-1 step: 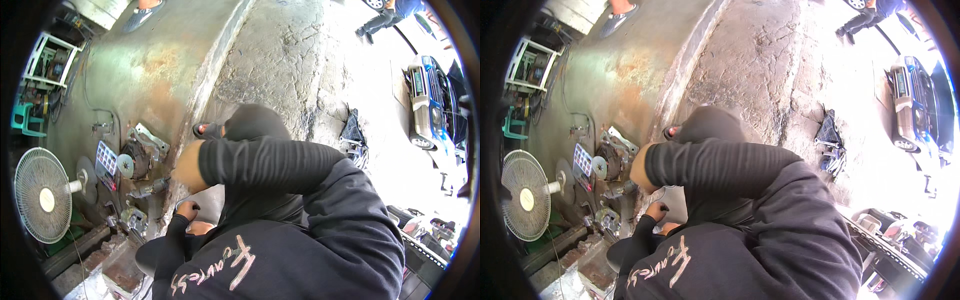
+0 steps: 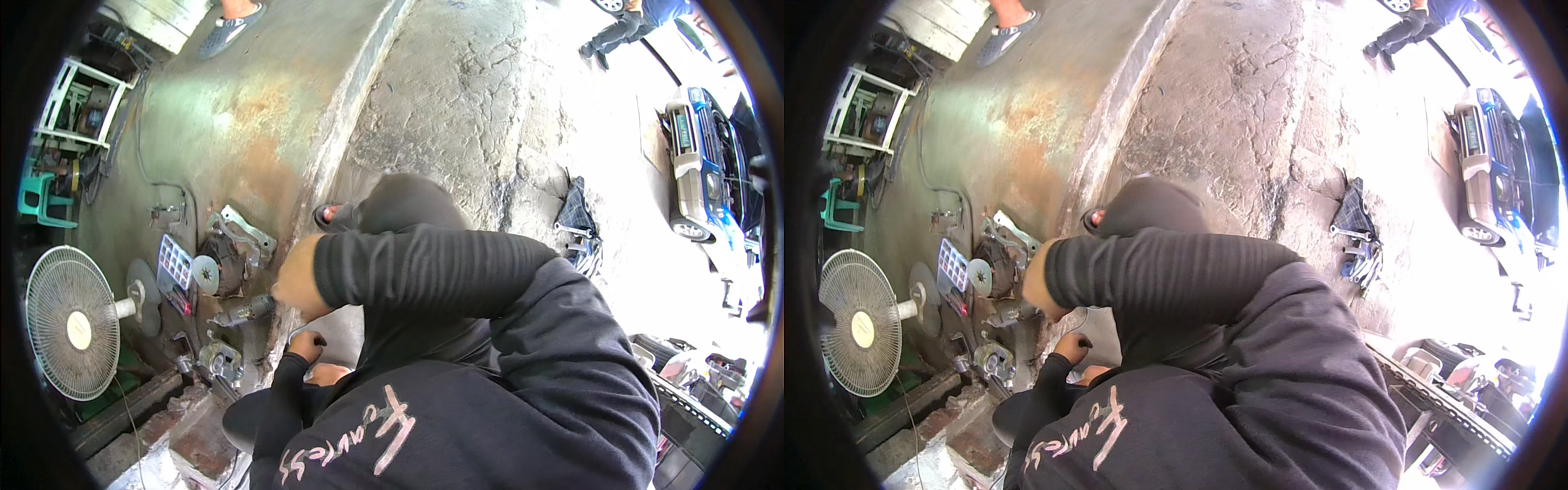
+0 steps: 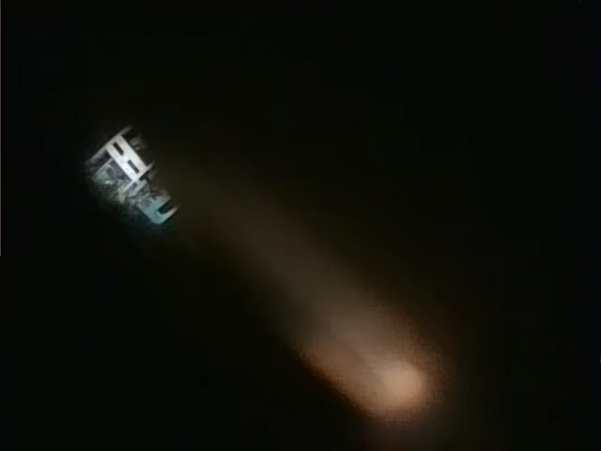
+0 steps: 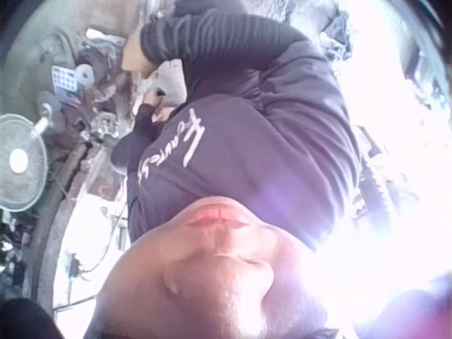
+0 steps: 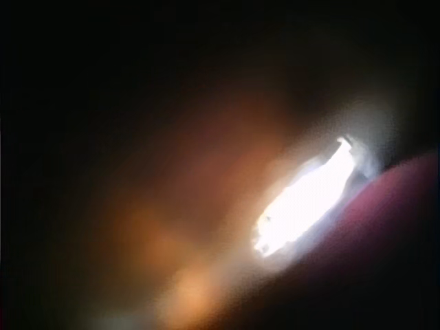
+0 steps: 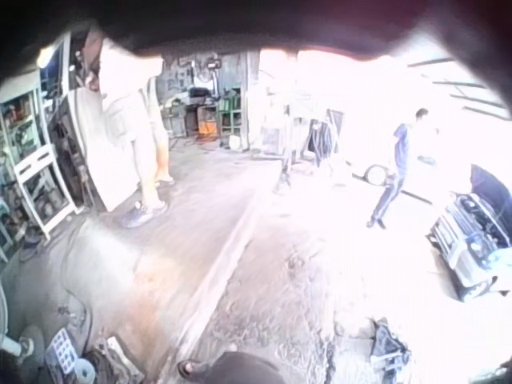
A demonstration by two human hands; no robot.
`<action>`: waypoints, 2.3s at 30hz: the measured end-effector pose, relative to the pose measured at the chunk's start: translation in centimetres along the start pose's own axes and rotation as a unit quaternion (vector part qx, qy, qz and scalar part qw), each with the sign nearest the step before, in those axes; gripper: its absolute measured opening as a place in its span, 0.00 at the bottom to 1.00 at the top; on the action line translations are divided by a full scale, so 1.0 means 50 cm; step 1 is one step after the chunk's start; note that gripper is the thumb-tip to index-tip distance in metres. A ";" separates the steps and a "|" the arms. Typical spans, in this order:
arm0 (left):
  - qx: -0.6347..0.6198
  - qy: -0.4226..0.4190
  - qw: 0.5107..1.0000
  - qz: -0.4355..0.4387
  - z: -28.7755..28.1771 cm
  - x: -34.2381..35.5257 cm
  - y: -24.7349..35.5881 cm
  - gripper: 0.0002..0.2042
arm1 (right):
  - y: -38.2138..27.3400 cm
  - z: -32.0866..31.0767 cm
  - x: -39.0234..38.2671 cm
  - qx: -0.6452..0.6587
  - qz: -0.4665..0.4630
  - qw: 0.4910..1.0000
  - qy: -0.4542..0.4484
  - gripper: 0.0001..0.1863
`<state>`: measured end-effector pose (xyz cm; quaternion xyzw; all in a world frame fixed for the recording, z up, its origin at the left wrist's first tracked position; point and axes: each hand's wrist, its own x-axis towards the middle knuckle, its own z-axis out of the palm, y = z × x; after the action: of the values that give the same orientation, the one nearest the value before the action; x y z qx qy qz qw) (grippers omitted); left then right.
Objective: The person uses a rotary tool to grind a metal part, then switches to a screwdriver to adjust a small component. They handle the part with both hands, repositioning it frequently while seated on the floor.
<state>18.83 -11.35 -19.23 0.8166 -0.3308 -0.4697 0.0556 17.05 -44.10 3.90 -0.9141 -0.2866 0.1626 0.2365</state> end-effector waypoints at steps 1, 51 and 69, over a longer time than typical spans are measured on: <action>0.003 -0.018 1.000 -0.009 0.001 -0.001 -0.002 0.10 | 0.001 -0.001 0.011 -0.004 -0.025 1.000 0.014 0.15; 0.168 0.142 0.960 0.176 -0.051 0.395 0.417 0.09 | -0.058 0.044 0.391 0.055 -0.170 0.983 -0.052 0.19; -0.037 0.012 0.999 -0.007 0.145 -0.016 0.053 0.09 | -0.071 0.050 0.383 0.037 -0.088 0.990 -0.106 0.24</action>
<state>11.46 -11.32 -21.57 0.8219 -0.3063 -0.4723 0.0865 29.39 -29.18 0.59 -0.8534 -0.3834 0.2479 0.2515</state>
